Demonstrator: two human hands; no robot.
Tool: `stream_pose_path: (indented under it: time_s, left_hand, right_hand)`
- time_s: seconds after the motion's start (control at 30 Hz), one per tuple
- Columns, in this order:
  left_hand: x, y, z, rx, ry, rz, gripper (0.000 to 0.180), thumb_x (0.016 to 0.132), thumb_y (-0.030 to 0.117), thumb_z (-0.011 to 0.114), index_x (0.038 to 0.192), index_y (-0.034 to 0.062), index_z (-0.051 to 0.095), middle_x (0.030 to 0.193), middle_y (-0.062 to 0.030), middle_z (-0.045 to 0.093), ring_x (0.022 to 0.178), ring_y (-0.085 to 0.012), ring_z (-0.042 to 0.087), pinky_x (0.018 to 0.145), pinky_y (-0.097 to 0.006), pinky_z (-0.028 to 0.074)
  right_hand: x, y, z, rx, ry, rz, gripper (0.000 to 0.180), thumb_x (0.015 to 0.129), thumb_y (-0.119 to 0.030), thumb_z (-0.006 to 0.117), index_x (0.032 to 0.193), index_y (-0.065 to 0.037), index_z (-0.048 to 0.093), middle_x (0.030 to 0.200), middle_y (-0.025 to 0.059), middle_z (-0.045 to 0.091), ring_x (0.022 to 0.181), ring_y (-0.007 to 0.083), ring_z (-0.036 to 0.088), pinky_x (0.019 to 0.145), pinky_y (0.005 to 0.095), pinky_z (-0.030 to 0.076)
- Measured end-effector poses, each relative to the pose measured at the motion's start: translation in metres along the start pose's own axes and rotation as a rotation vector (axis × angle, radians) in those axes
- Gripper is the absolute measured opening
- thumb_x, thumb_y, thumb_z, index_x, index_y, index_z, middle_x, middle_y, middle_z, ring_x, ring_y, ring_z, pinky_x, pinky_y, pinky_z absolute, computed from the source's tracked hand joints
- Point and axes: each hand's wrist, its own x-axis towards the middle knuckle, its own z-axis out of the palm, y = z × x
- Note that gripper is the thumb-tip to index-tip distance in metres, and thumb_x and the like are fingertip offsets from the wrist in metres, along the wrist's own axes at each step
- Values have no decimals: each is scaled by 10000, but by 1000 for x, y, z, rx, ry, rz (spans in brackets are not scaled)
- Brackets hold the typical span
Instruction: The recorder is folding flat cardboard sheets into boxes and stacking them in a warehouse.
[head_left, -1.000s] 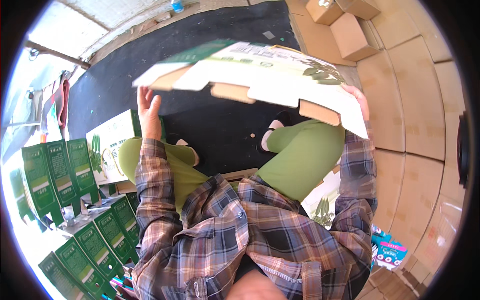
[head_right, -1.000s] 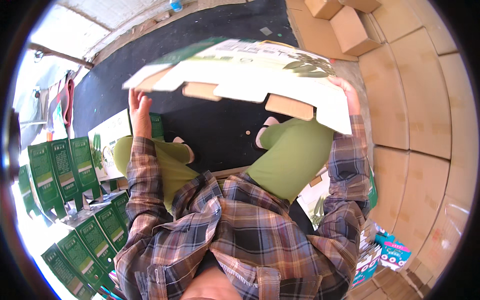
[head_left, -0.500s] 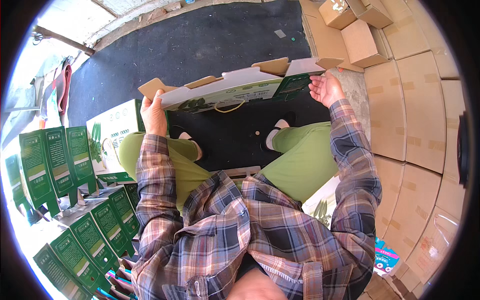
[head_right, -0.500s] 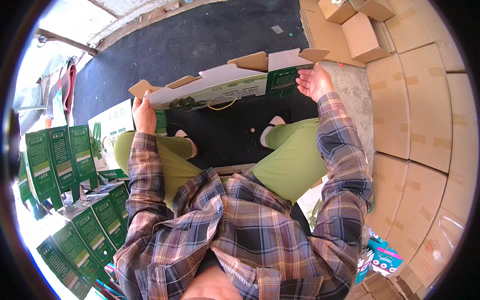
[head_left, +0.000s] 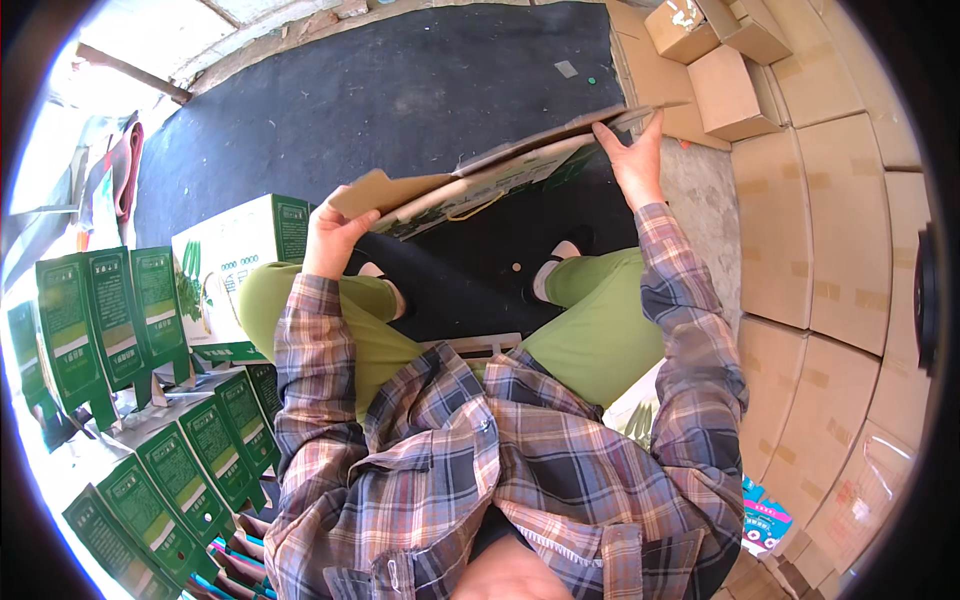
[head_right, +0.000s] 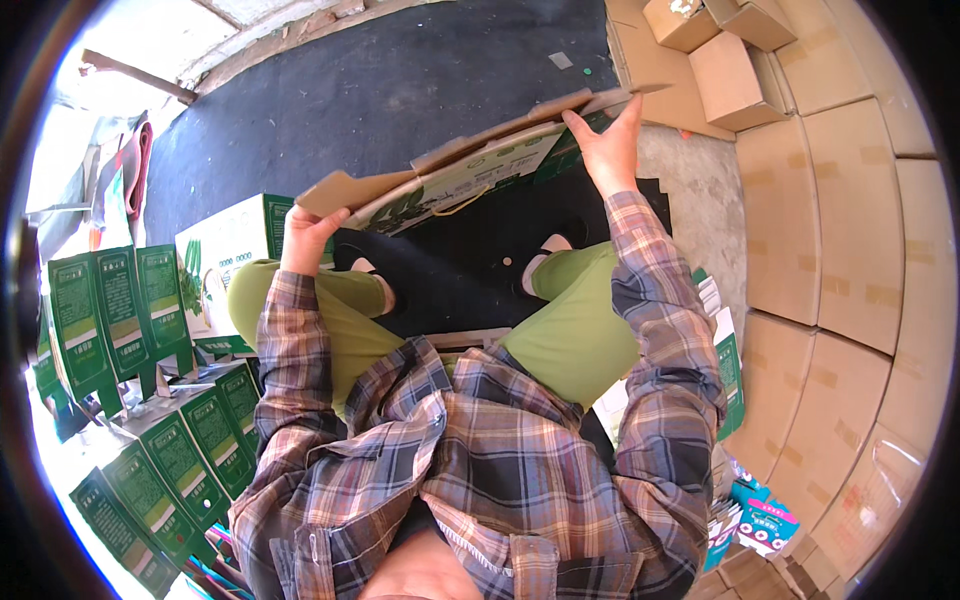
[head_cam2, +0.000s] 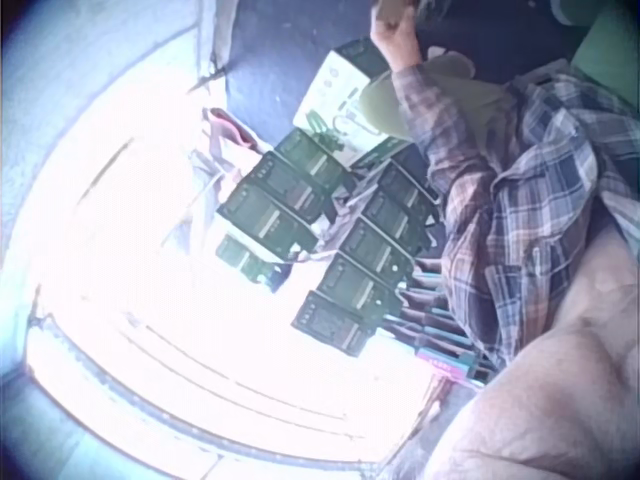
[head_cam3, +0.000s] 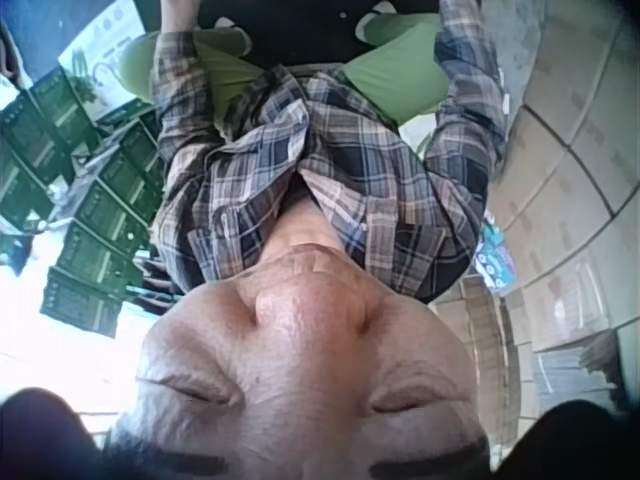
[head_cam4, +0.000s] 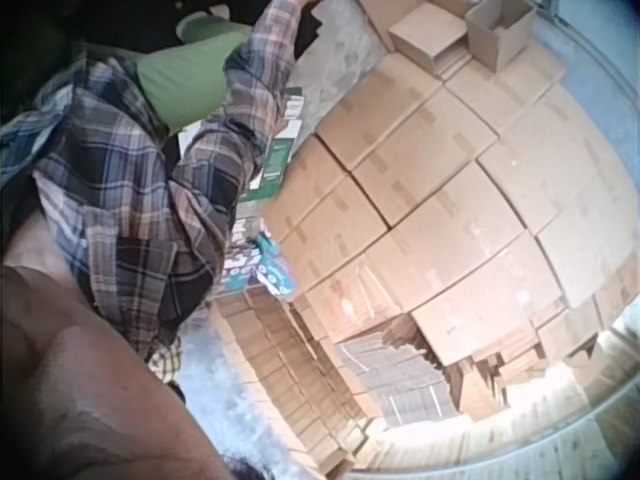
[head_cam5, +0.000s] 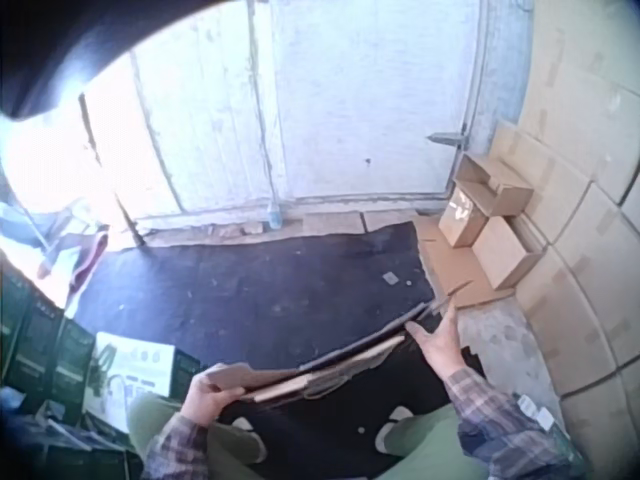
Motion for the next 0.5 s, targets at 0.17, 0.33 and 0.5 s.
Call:
stream_pose_path:
  time_s: [0.17,0.33,0.5]
  left_hand:
    - [-10,11,11,358,-143,327,152,725,-79,648,821,19,581,822,-16,544,778,-121,520,718,-238,424]
    - [-10,6,14,400,-170,352,180,769,-56,630,930,19,603,889,-21,576,847,-108,533,751,-247,439]
    - [-6,0,17,29,170,257,172,814,-29,612,977,13,579,926,-18,600,843,-94,550,738,-238,450]
  right_hand:
    - [6,-5,-6,-172,65,-94,943,708,-221,720,1365,98,124,1412,278,204,1326,350,222,1079,354,226]
    - [11,3,-2,-136,133,-89,790,708,-75,607,1345,97,173,1370,274,277,1294,350,289,1056,355,260]
    - [10,-2,-11,164,63,-53,707,701,15,506,1351,28,226,1262,222,408,1147,292,461,953,330,376]
